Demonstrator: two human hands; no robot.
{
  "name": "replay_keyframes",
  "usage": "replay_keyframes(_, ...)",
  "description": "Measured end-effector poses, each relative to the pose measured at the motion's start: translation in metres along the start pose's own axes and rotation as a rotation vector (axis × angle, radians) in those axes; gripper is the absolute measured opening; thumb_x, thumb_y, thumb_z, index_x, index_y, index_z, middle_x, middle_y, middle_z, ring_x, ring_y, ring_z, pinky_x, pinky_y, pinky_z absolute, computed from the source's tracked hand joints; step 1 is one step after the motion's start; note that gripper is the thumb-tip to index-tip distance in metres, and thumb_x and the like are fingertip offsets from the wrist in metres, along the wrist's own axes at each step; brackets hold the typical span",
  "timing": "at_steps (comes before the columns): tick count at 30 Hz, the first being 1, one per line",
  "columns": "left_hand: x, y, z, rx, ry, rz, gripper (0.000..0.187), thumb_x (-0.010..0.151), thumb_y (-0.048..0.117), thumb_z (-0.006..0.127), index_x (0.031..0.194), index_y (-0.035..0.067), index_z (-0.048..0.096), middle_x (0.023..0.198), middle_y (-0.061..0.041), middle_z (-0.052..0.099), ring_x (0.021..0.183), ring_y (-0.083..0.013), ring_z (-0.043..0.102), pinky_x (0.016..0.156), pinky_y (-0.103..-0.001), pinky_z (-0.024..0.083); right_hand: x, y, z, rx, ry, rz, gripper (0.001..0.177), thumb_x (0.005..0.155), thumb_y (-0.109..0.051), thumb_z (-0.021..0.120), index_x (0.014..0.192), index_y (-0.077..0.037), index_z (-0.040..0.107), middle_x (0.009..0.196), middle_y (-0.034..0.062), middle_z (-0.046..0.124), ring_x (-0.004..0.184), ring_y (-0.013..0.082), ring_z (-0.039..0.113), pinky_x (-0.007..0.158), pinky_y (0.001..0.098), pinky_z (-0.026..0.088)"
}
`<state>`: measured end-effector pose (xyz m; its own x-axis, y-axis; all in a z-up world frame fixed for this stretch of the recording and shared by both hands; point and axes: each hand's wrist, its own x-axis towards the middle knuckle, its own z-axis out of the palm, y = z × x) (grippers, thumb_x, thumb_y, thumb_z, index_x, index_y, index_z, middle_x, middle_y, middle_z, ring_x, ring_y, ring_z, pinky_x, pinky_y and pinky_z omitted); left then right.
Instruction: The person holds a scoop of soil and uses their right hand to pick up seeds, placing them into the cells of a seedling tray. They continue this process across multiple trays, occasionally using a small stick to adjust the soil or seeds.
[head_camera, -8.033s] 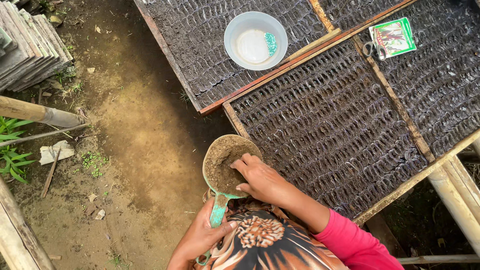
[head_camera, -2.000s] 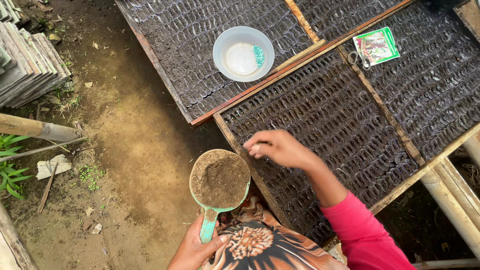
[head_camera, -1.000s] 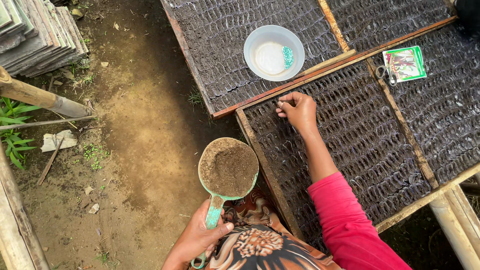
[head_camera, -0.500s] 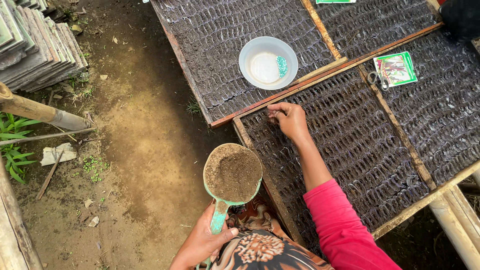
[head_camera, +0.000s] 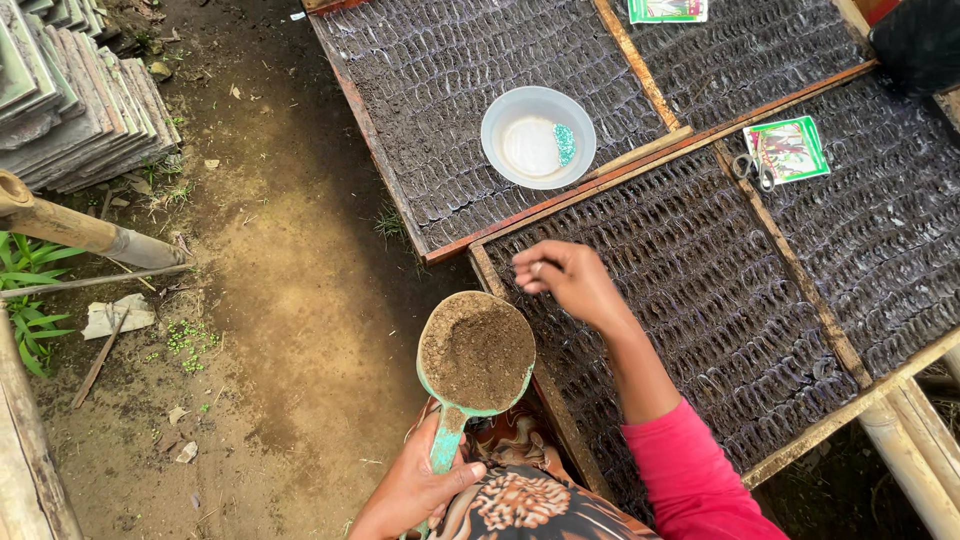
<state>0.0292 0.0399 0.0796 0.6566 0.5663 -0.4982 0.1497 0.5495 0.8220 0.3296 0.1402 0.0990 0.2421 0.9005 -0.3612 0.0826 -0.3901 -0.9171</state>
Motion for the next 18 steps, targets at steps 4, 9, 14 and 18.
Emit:
replay_keyframes(4, 0.005, 0.009, 0.001, 0.078, 0.016, -0.001, 0.059, 0.082, 0.025, 0.08, 0.134, 0.014, 0.054, 0.07, -0.002, 0.052, 0.045, -0.007, 0.044, 0.037, -0.025, 0.038, -0.044, -0.003, 0.035, -0.604, -0.408, -0.17, 0.029, 0.093, -0.021, 0.06, 0.119, -0.011, 0.065, 0.11, 0.0101, 0.068, 0.095, 0.0228, 0.068, 0.083, 0.0347, 0.055)
replay_keyframes(9, 0.006, 0.008, 0.002, -0.018, -0.027, -0.032, 0.058, 0.085, 0.021, 0.079, 0.135, 0.014, 0.051, 0.065, -0.001, 0.048, 0.038, -0.0072, 0.038, 0.03, -0.025, 0.033, -0.051, 0.043, 0.057, -0.742, -0.476, -0.26, 0.048, 0.082, -0.029, 0.078, 0.117, -0.015, 0.049, 0.11, 0.0107, 0.052, 0.098, 0.0347, 0.059, 0.088, 0.0444, 0.043)
replay_keyframes(14, 0.005, 0.0, 0.005, -0.108, 0.042, -0.131, 0.068, 0.083, 0.014, 0.08, 0.143, 0.018, 0.049, 0.076, -0.003, 0.05, 0.035, -0.0097, 0.04, 0.025, -0.026, 0.035, -0.031, 0.069, 0.056, -0.585, -0.483, -0.267, 0.015, 0.079, -0.012, 0.074, 0.087, -0.016, 0.062, 0.09, 0.0006, 0.071, 0.085, 0.019, 0.065, 0.075, 0.0317, 0.045)
replay_keyframes(18, 0.006, -0.009, 0.009, -0.197, 0.069, 0.007, 0.067, 0.078, 0.012, 0.082, 0.139, 0.01, 0.056, 0.099, -0.004, 0.071, 0.086, -0.0095, 0.062, 0.082, -0.024, 0.049, -0.023, 0.007, 0.013, -0.323, -0.471, -0.018, 0.005, 0.088, -0.007, 0.071, 0.091, -0.011, 0.073, 0.092, 0.0025, 0.075, 0.079, 0.01, 0.067, 0.071, 0.0237, 0.054)
